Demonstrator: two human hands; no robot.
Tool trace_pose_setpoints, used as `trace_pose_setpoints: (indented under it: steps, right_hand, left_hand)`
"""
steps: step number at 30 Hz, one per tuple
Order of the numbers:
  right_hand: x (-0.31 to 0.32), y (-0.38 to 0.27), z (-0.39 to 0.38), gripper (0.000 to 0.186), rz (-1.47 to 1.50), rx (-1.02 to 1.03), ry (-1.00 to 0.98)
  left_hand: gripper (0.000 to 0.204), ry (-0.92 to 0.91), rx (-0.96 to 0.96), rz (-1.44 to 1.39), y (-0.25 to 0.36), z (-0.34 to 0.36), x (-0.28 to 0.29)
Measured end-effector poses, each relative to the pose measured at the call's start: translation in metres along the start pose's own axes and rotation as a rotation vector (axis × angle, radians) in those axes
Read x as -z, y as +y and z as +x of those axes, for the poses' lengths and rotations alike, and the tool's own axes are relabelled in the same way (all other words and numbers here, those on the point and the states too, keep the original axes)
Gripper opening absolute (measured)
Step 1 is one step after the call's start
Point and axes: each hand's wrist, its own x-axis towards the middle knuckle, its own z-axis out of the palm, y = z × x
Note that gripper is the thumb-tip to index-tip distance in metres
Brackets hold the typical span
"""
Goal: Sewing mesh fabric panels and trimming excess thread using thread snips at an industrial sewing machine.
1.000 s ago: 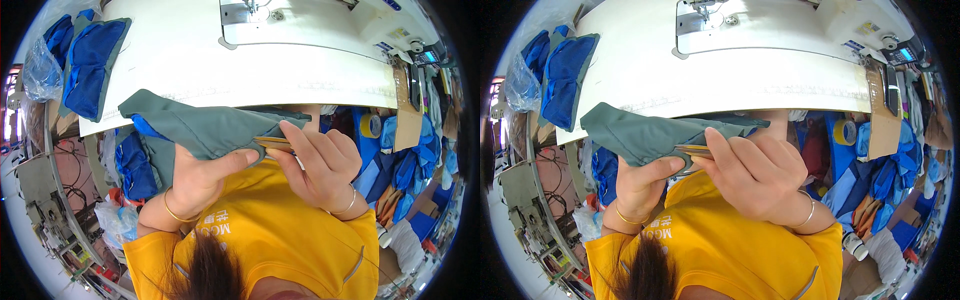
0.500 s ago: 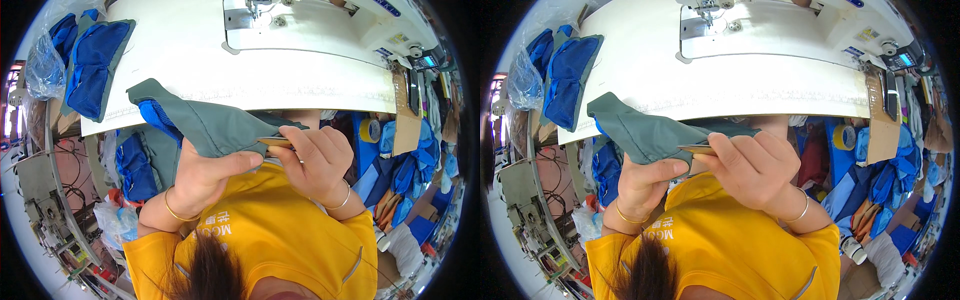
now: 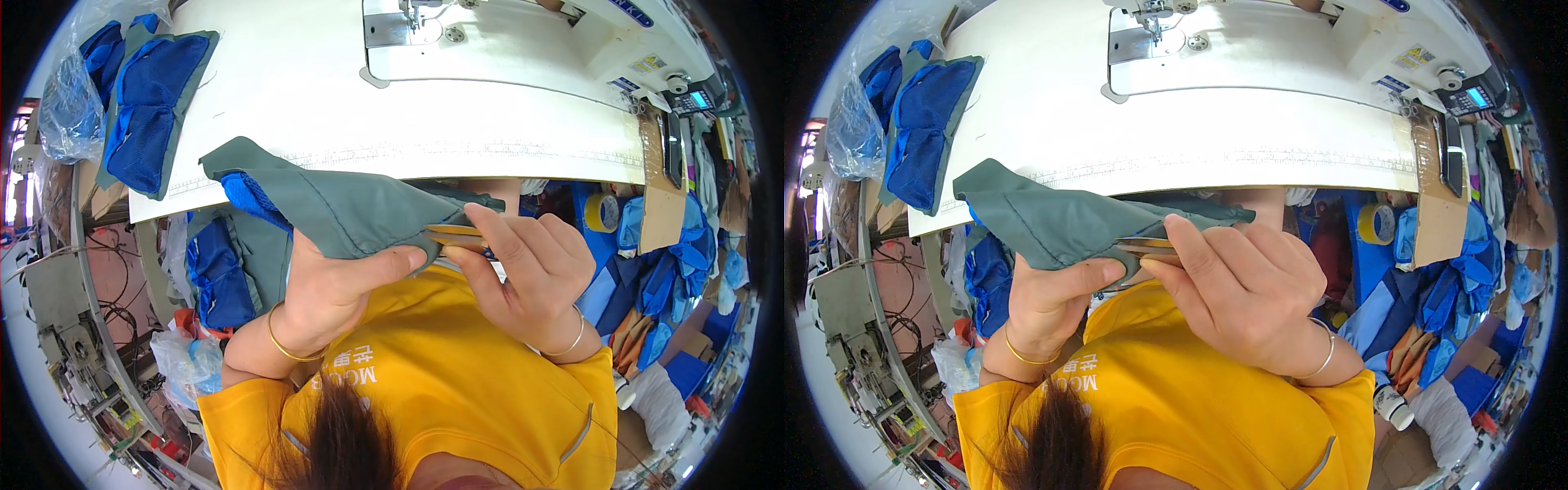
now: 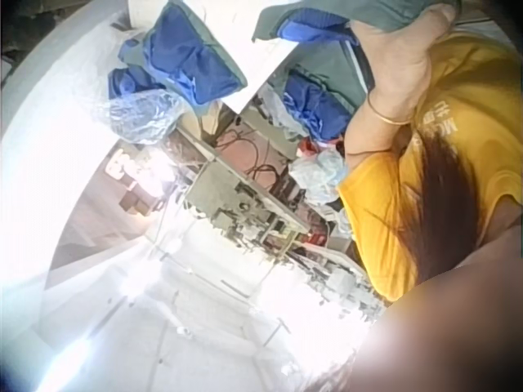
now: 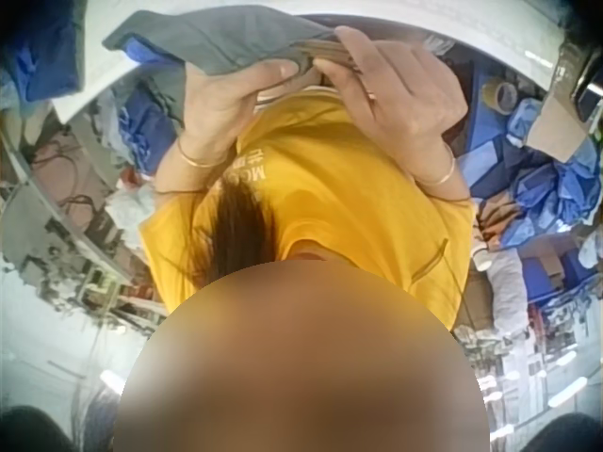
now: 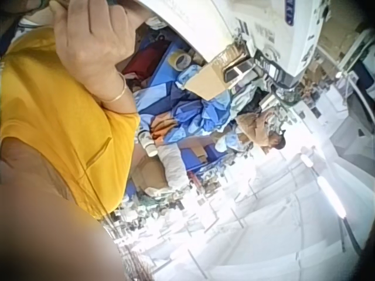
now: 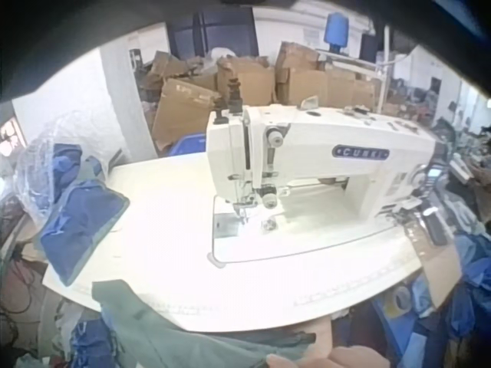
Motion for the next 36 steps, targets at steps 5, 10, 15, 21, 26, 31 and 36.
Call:
trace_pose_setpoints:
  steps: [5, 10, 15, 21, 26, 31, 36]
  right_hand:
    - [0.006, -0.002, 0.001, 0.036, -0.012, -0.024, -0.049]
    - [-0.004, 0.001, -0.001, 0.036, 0.001, 0.019, 0.004]
    - [-0.021, 0.006, -0.008, 0.036, 0.011, 0.046, 0.101]
    - [-0.027, 0.01, -0.01, 0.034, 0.352, -0.119, 0.113]
    - [-0.014, 0.006, -0.005, 0.034, 0.227, -0.071, 0.076]
    - [-0.004, -0.001, -0.001, 0.042, 0.084, -0.047, 0.026]
    - [0.007, -0.004, 0.003, 0.037, -0.007, -0.017, -0.048]
  left_hand:
    - [0.049, -0.031, 0.029, 0.102, -0.001, 0.0, 0.004]
    - [0.038, 0.006, -0.005, 0.017, -0.001, 0.0, -0.001]
    - [0.037, -0.012, 0.014, -0.046, 0.002, 0.001, -0.001]
    - [0.035, -0.038, 0.089, -0.105, 0.0, 0.003, 0.0]
    - [0.035, -0.009, 0.007, -0.023, 0.004, 0.001, -0.006]
    - [0.033, -0.023, -0.053, 0.076, -0.001, 0.003, -0.001]
    - [0.027, -0.019, -0.087, 0.175, -0.003, 0.002, -0.001]
